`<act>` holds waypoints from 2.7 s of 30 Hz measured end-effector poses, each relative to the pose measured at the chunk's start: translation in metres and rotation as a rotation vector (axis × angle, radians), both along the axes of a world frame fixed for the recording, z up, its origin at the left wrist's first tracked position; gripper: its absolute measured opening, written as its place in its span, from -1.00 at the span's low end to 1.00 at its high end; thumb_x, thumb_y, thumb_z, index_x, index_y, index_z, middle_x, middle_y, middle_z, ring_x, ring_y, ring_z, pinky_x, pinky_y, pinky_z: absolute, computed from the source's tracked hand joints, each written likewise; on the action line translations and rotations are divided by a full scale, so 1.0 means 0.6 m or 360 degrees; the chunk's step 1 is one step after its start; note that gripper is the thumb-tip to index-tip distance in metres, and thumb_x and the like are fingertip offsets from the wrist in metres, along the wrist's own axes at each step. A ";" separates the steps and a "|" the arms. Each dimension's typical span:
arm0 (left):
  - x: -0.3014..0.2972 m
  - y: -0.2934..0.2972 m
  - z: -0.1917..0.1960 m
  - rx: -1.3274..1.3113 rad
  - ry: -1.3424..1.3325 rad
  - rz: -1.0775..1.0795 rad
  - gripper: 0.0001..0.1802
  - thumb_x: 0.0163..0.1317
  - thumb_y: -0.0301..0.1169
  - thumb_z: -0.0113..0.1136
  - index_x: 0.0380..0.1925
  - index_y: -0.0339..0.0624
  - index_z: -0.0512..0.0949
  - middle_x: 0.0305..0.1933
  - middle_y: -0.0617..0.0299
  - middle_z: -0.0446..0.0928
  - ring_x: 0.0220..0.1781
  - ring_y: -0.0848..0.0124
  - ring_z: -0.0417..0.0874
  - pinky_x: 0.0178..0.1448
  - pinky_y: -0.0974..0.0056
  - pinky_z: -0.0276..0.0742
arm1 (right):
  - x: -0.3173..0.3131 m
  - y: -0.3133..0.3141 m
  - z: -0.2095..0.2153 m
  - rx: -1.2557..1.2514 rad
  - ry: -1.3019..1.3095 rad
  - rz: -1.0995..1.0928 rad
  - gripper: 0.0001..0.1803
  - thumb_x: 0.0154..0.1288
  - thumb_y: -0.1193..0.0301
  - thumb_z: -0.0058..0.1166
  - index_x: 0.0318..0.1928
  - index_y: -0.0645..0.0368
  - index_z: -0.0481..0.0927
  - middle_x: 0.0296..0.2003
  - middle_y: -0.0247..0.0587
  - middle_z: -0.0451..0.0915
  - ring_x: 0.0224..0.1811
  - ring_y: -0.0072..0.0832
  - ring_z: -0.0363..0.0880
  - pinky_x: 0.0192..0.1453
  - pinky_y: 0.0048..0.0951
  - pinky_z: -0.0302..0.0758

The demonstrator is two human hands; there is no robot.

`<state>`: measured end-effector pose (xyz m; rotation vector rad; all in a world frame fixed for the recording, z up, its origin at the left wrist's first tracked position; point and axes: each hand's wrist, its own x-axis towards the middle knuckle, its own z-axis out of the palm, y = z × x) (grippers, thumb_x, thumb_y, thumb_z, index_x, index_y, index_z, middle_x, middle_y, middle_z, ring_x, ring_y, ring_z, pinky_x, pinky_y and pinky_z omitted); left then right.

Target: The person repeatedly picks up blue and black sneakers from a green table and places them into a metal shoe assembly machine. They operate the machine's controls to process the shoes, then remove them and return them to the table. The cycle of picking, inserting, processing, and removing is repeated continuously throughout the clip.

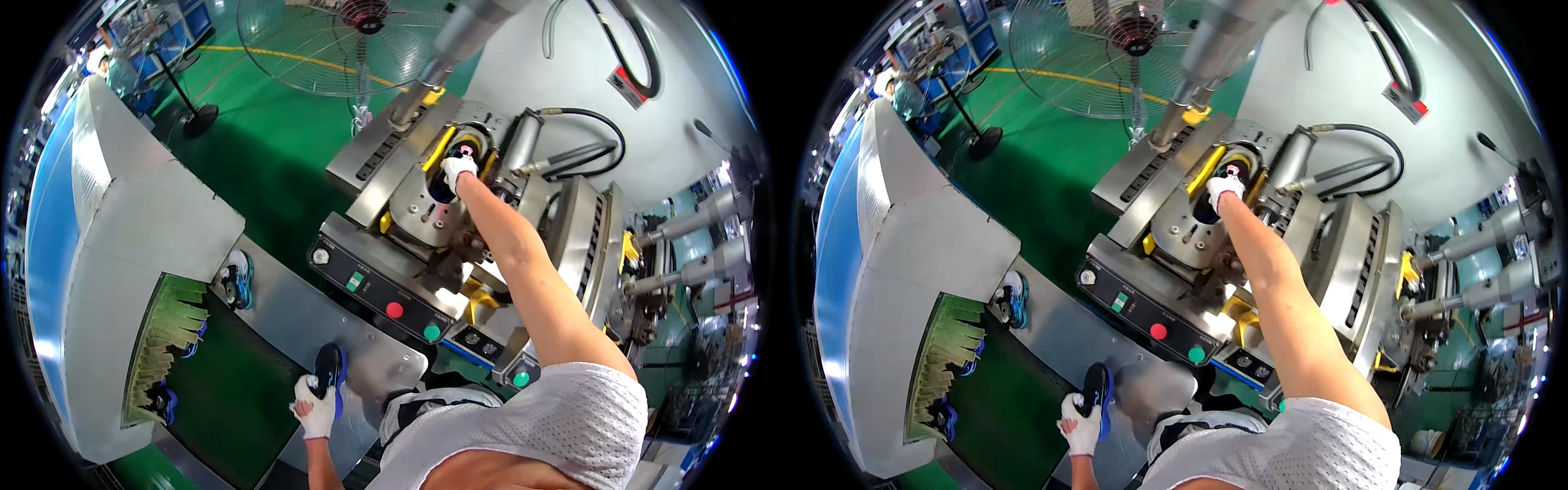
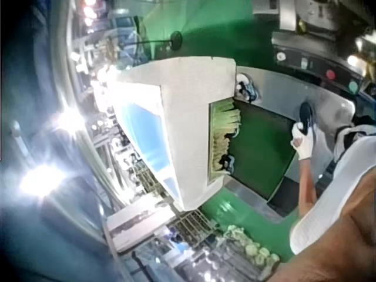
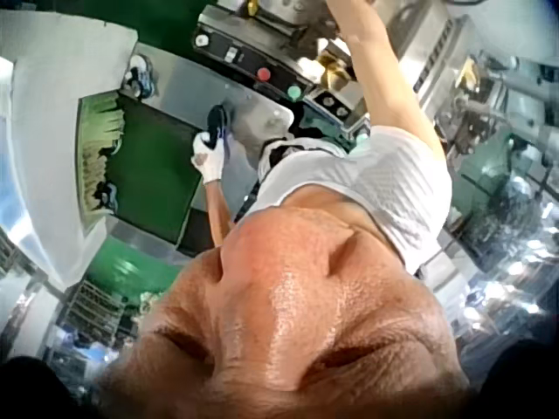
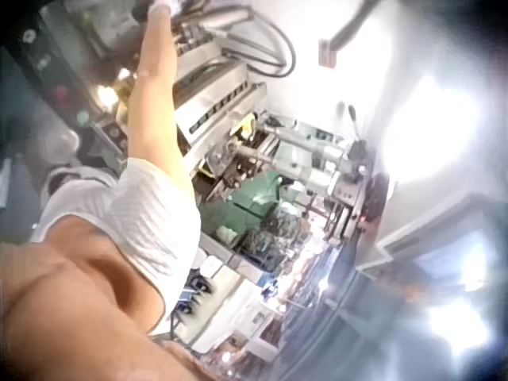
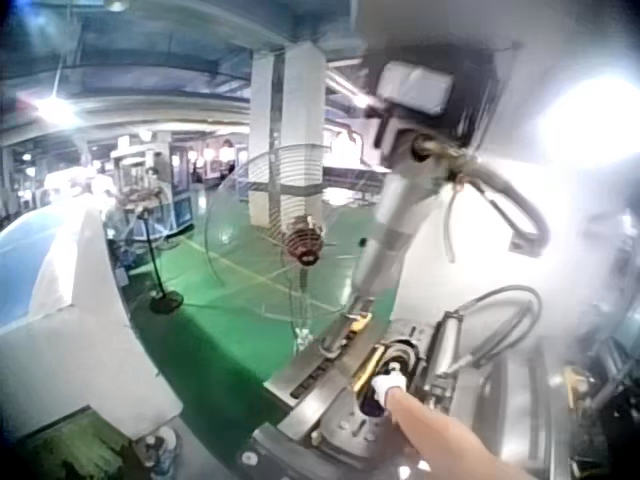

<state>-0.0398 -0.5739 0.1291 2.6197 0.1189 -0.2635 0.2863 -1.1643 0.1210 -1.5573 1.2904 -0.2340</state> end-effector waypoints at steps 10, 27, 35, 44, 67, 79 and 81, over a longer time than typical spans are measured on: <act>-0.155 0.028 -0.128 0.0030 0.0056 0.0373 -0.30 0.07 -0.23 0.42 0.25 -0.03 0.42 0.23 0.10 0.46 0.29 0.08 0.51 0.20 -0.09 0.41 | 0.054 -0.036 -0.071 -0.0544 0.0391 0.0326 -0.65 0.31 0.22 0.10 0.03 0.09 0.61 -0.11 -0.13 0.64 -0.08 -0.29 0.62 -0.09 -0.25 0.54; -0.172 0.063 -0.178 -0.0347 -0.0138 0.0309 -0.34 0.10 -0.20 0.41 0.20 -0.08 0.43 0.20 -0.05 0.47 0.25 -0.06 0.50 0.23 -0.16 0.43 | -0.502 0.479 0.166 -0.1160 -0.0325 0.1451 -0.15 0.45 0.26 0.14 0.56 0.33 0.03 0.54 0.15 0.13 0.60 -0.11 0.13 0.62 -0.17 0.11; -0.103 0.292 -0.180 -0.1268 0.0115 0.0239 -0.19 0.32 0.02 0.24 0.36 -0.36 0.33 0.36 -0.23 0.40 0.32 -0.08 0.53 0.39 0.01 0.44 | -0.610 0.489 0.005 -0.1916 0.0982 0.1850 0.03 0.21 0.11 0.22 0.54 0.39 0.08 0.54 0.38 -0.02 0.62 0.18 -0.09 0.67 0.01 -0.12; 0.103 0.950 -0.227 0.0348 -0.0588 0.1470 -0.23 0.39 -0.04 0.17 0.46 -0.22 0.22 0.40 -0.27 0.32 0.41 -0.17 0.37 0.43 -0.09 0.34 | -0.760 0.502 0.018 -0.1618 0.1244 0.1872 0.00 0.17 -0.01 0.24 0.53 0.20 0.20 0.51 0.13 0.20 0.56 -0.11 0.20 0.49 -0.16 0.26; -0.041 0.688 -0.175 -0.0065 -0.0501 0.0517 -0.72 0.42 -0.34 0.13 -0.01 -0.29 0.62 0.04 -0.09 0.55 0.06 -0.02 0.60 0.17 -0.03 0.51 | -0.748 0.786 0.040 -0.0043 0.0853 0.1980 -0.17 0.27 0.00 0.21 0.41 0.24 0.35 0.37 0.11 0.41 0.47 -0.10 0.35 0.52 -0.27 0.25; -0.082 -0.097 0.220 -0.0996 -0.0565 -0.1830 -0.64 0.07 -0.46 0.48 -0.11 -0.24 0.64 -0.04 0.00 0.64 0.01 0.04 0.67 0.13 0.10 0.60 | -0.808 0.678 0.130 -0.1221 -0.0668 0.1053 -0.47 0.11 0.39 0.27 0.12 0.25 0.50 -0.04 0.08 0.58 0.02 -0.06 0.61 0.14 -0.21 0.54; -0.112 -0.208 0.276 -0.1118 -0.0591 -0.2173 -0.60 0.09 -0.44 0.48 -0.05 -0.25 0.63 0.00 0.02 0.66 0.07 0.03 0.67 0.18 0.11 0.59 | -0.883 0.598 0.203 -0.0951 -0.0638 0.0796 -0.40 0.17 0.31 0.33 0.21 0.20 0.51 -0.01 -0.01 0.66 0.01 -0.22 0.68 0.14 -0.31 0.57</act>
